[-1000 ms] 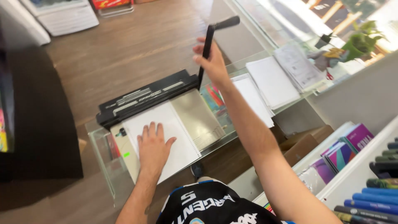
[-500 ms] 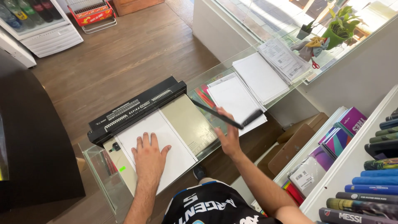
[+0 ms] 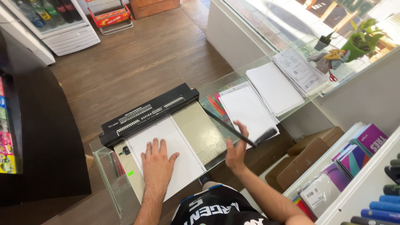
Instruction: Punching holes in stacks of paper using a manual spiral binding machine
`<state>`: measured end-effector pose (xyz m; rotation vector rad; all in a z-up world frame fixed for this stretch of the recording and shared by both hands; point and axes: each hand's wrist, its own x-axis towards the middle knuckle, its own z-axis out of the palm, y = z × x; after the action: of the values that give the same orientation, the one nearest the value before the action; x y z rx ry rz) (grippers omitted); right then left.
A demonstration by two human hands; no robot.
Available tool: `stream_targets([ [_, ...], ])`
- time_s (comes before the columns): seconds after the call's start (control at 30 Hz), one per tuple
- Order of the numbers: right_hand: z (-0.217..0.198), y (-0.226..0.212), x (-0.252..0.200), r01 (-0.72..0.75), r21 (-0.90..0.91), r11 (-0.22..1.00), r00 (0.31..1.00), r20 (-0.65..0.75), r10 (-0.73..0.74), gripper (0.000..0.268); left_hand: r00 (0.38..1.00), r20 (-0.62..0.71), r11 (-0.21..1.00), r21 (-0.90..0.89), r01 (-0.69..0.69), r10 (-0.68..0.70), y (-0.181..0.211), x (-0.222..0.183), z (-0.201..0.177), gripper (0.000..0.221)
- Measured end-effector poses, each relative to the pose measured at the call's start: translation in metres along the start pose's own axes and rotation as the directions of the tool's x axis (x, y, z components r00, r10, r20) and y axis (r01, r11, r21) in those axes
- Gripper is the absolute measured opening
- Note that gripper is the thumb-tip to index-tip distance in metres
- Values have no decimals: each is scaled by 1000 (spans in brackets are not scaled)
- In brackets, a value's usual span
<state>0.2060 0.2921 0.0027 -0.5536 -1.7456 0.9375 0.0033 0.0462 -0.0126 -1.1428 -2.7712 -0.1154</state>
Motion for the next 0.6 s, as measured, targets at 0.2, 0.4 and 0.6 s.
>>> stream_targets([
  [0.2,109,-25,170,47,220,974,995,78,-65,72,999,-38,995,-99,22,-25,-7,1,-1,84],
  [0.4,241,9,288,-118,5,993,972,204,115,67,998,27,991,-122,59,-56,-1,1,-4,82],
  [0.6,279,62,310,-221,-202,954,857,426,289,118,984,-178,997,59,42,-31,5,1,-8,75],
])
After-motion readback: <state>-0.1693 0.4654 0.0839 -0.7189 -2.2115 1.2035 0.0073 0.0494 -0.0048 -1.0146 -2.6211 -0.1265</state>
